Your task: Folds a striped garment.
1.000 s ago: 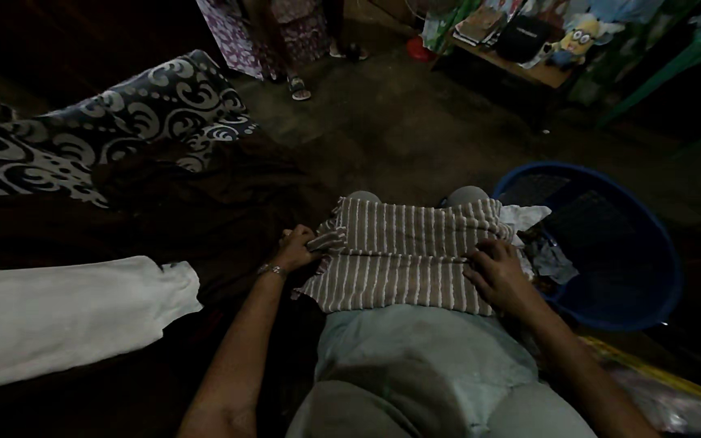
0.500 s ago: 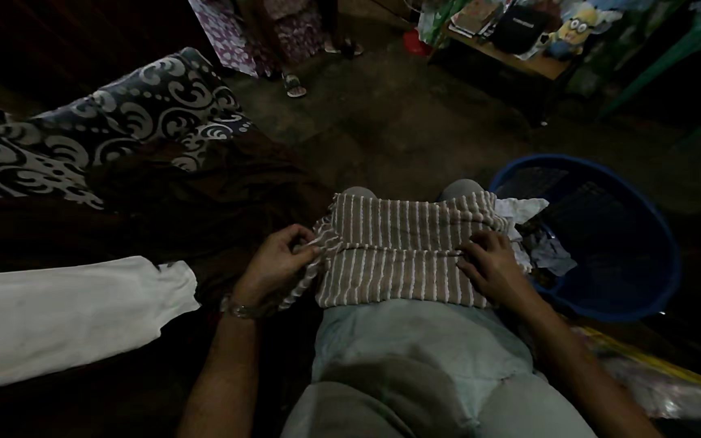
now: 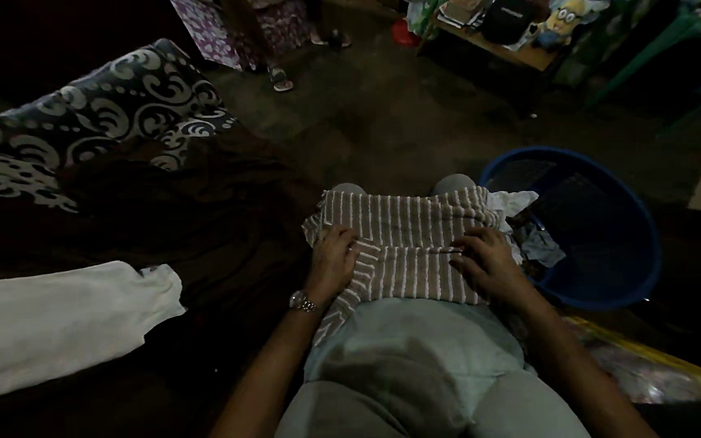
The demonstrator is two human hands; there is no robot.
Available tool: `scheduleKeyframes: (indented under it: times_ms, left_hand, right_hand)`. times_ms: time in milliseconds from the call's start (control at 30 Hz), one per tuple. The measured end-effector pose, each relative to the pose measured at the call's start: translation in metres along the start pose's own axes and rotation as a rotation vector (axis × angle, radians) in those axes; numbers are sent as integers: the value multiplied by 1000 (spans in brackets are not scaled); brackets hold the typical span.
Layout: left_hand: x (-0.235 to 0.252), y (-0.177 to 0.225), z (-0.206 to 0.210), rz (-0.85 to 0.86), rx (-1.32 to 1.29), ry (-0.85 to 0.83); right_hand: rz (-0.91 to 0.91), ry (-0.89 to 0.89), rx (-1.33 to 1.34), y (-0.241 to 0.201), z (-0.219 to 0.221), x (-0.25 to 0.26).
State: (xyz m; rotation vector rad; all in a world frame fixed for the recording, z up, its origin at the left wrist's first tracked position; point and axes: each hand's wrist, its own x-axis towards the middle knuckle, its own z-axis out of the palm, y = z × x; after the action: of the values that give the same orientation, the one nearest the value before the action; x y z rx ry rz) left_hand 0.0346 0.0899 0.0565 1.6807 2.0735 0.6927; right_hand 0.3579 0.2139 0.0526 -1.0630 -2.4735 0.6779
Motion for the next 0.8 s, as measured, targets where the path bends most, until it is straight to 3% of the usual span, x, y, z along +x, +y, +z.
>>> scheduleKeyframes:
  times_ms: [167, 300, 400, 533, 600, 733, 800]
  left_hand:
    - [-18, -15, -18, -173, -85, 209]
    - [-28, -31, -18, -288, -161, 211]
    - [-45, -30, -26, -221, -160, 68]
    - [-86, -30, -56, -108, -66, -311]
    - [-107, -34, -60, -231, -43, -338]
    - [-124, -35, -50, -734, -287, -206]
    - [-128, -39, -36, -769, -501, -195]
  right_hand:
    - [-74, 93, -87, -17, 9, 11]
    - [-37, -182, -25, -58, 21, 32]
    - [-119, -399, -19, -87, 35, 53]
    - [-375, -407, -62, -106, 58, 71]
    - [-404, -432, -96, -110, 64, 76]
    - [-419, -370, -148, -103, 80, 80]
    - [-465, -362, -147, -99, 84, 84]
